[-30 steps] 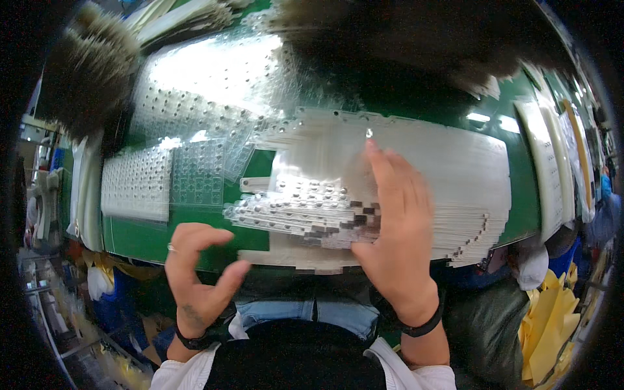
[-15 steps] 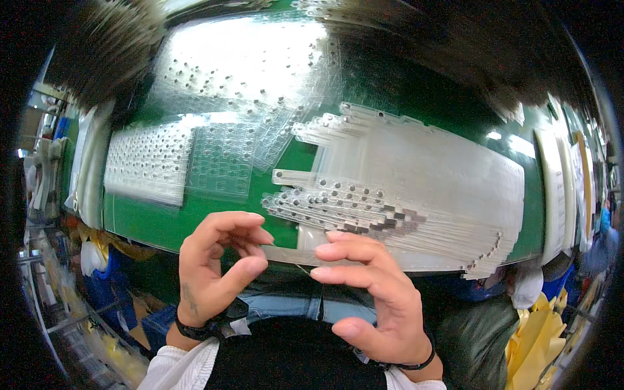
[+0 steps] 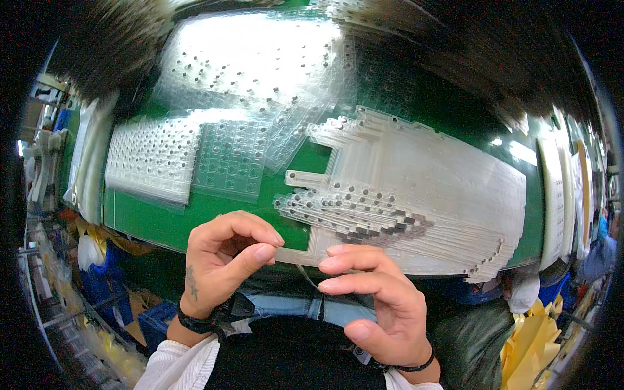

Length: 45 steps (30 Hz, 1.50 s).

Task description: Assembling or inspecting flexible circuit strips containing LEDs or buttons on a factory assembly line.

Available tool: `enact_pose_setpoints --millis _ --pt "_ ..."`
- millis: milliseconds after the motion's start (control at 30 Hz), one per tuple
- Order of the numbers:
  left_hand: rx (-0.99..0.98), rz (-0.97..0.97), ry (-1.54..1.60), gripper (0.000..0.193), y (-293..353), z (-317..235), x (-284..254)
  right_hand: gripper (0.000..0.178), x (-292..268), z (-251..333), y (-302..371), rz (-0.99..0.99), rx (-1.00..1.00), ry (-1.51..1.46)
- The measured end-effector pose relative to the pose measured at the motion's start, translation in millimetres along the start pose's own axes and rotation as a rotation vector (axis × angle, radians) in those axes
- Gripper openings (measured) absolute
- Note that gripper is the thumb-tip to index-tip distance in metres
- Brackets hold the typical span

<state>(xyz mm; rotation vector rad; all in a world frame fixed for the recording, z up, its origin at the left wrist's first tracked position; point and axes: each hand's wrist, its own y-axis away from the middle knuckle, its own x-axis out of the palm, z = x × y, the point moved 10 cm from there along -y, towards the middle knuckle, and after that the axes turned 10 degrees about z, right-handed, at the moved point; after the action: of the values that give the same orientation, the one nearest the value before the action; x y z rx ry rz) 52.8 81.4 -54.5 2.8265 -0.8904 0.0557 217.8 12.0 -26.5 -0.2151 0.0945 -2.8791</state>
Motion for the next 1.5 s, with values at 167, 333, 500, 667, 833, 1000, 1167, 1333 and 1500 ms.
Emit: enact_pose_setpoints --millis 167,333,500,667,833,1000,1167,1333,1500 --pt "0.114 -0.041 0.052 0.006 3 -10 -2 0.044 -8 8 2 -0.107 0.004 0.217" --pt "0.121 -0.053 -0.091 0.006 12 -21 -4 0.052 -11 17 1 -0.226 0.005 0.751" --pt "0.118 -0.004 -0.132 0.005 13 -29 4 0.041 -13 11 -5 -0.198 0.006 0.561" --pt "0.106 0.024 -0.098 0.006 16 -30 6 0.023 -17 1 -9 -0.232 0.041 0.181" --pt "0.092 0.036 -0.072 0.007 16 -32 5 0.014 -12 2 -11 -0.193 0.006 0.137" --pt "0.071 -0.002 0.065 0.009 12 -26 1 0.011 -6 9 -9 -0.193 -0.029 0.138" --pt "0.089 -0.051 -0.478 0.012 6 -34 0 0.013 -6 11 -8 -0.206 -0.006 0.519" --pt "0.136 -0.066 -0.893 0.010 7 -33 10 0.011 4 1 -12 -0.181 0.106 0.962" --pt "0.066 -0.061 -0.978 0.012 6 -28 10 0.011 6 0 -14 -0.146 0.118 1.004"
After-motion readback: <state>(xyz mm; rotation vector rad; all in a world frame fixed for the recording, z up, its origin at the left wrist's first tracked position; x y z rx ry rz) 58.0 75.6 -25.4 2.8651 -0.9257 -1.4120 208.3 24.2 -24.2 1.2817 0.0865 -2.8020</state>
